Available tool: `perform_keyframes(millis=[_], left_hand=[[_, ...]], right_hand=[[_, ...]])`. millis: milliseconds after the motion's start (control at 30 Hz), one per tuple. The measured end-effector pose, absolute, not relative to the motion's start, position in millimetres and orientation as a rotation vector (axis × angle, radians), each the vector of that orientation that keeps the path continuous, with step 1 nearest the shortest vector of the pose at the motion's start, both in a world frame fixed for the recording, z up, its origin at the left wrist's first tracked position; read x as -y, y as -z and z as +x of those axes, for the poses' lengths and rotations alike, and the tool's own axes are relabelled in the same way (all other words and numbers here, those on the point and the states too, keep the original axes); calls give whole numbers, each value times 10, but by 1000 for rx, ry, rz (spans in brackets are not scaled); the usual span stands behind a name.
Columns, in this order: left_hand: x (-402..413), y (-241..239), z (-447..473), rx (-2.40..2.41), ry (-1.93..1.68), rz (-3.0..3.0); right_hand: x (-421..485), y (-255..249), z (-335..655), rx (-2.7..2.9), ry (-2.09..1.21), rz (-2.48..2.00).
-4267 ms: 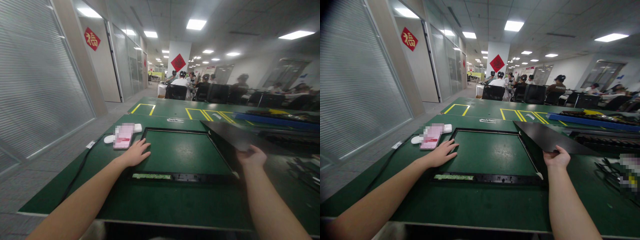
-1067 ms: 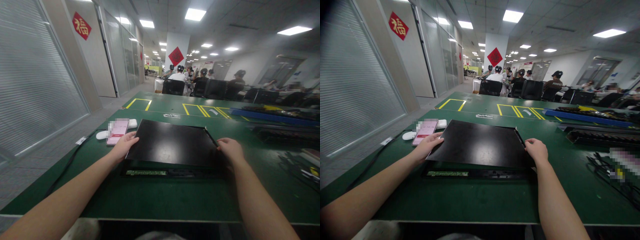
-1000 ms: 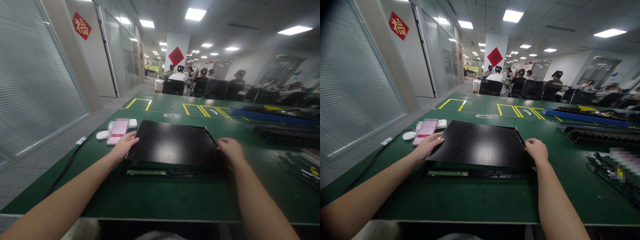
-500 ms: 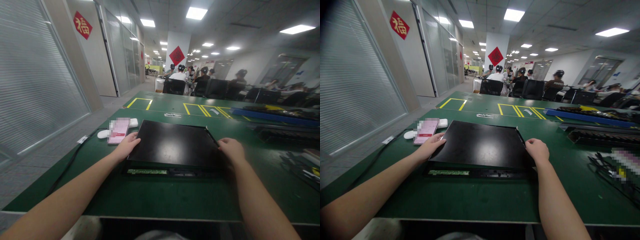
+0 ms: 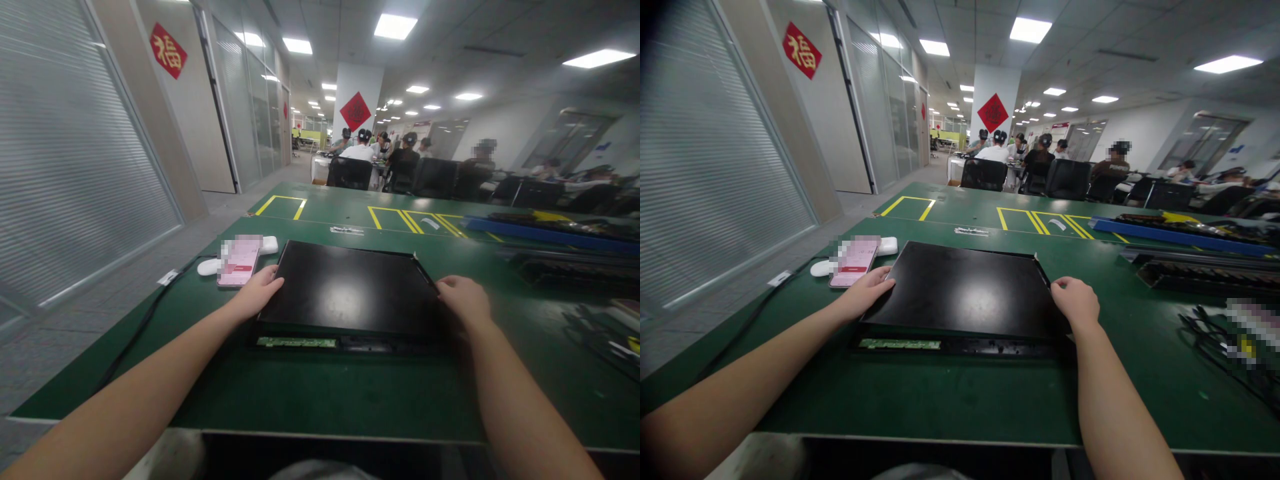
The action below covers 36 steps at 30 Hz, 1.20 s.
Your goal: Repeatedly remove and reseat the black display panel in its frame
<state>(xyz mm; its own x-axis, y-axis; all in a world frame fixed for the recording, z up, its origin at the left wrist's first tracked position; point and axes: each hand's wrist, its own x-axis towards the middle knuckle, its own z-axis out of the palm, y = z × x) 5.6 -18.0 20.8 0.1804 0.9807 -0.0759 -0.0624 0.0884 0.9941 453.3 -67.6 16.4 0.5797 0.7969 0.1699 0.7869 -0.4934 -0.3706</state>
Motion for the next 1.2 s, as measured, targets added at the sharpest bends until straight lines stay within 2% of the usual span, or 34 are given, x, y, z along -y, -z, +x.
perform_keyframes(millis=[700,1200], left_hand=[[196,-193,84,-1131,-1056,1151],[230,-242,113,-1161,-1059,1132]], right_hand=[[698,-243,4502,1210,-169,-2369],[514,86,4653,1442,-262,-2319]])
